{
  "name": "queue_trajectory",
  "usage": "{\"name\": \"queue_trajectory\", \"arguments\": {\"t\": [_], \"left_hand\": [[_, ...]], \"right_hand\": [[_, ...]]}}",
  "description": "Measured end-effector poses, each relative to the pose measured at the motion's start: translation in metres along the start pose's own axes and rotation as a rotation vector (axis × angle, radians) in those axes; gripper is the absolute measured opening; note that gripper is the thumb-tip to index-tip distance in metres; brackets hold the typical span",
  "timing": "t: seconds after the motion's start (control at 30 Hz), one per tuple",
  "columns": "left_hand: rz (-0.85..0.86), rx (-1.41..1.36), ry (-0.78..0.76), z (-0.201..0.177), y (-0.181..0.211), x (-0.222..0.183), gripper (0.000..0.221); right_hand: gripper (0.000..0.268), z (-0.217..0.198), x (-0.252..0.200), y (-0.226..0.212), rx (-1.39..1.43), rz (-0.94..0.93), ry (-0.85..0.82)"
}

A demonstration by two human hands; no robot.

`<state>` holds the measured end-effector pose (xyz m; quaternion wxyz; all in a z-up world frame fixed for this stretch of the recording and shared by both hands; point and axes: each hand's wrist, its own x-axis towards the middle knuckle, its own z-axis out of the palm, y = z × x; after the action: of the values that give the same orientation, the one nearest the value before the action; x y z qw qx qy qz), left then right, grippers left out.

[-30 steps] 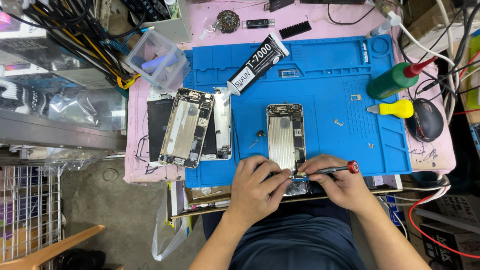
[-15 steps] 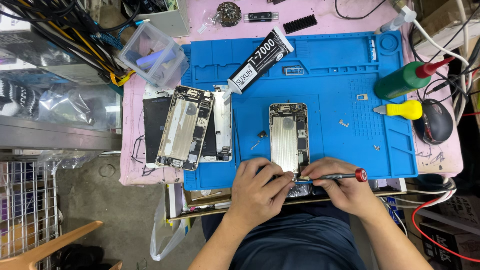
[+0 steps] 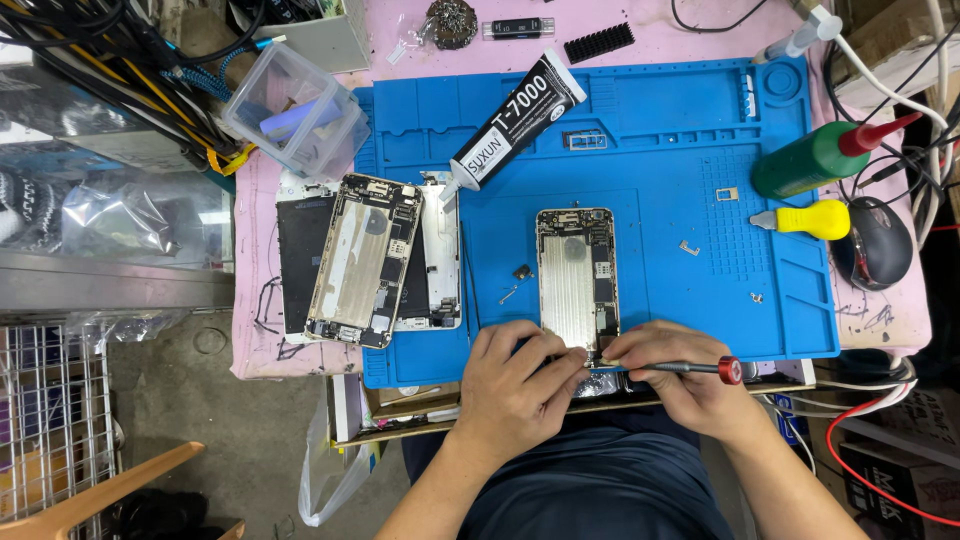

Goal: The person uses a screwdriver and tweezers to manipulate internal components and flex cables within a mobile phone chassis on a repair mat.

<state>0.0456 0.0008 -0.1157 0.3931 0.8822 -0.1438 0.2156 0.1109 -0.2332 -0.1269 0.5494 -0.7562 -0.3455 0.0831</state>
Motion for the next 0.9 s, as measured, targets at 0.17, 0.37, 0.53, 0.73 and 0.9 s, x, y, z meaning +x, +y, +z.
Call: {"name": "queue_trajectory", "arguments": {"t": [0.17, 0.37, 0.53, 0.73, 0.9], "left_hand": [[-0.002, -0.006, 0.019, 0.0012, -0.001, -0.0005, 0.017], [-0.003, -0.003, 0.018, 0.0012, -0.0024, -0.0016, 0.017], [-0.008, 0.002, 0.014, 0.0046, -0.0034, -0.003, 0.015], [-0.007, 0.008, 0.019, 0.0038, -0.0033, -0.0025, 0.015], [-0.012, 0.0, 0.019, 0.0022, -0.0023, -0.0015, 0.015]], "right_hand": [[0.012, -0.001, -0.0023, 0.0033, 0.035, 0.026, -0.008], [0.012, 0.001, 0.0, 0.0033, -0.01, -0.027, 0.0], [0.011, 0.0019, -0.0021, 0.0058, -0.012, -0.003, 0.003], [0.011, -0.0006, -0.0027, 0.0054, 0.003, 0.001, 0.003], [0.012, -0.0027, -0.0036, 0.0066, 0.028, 0.016, 0.0]]}}
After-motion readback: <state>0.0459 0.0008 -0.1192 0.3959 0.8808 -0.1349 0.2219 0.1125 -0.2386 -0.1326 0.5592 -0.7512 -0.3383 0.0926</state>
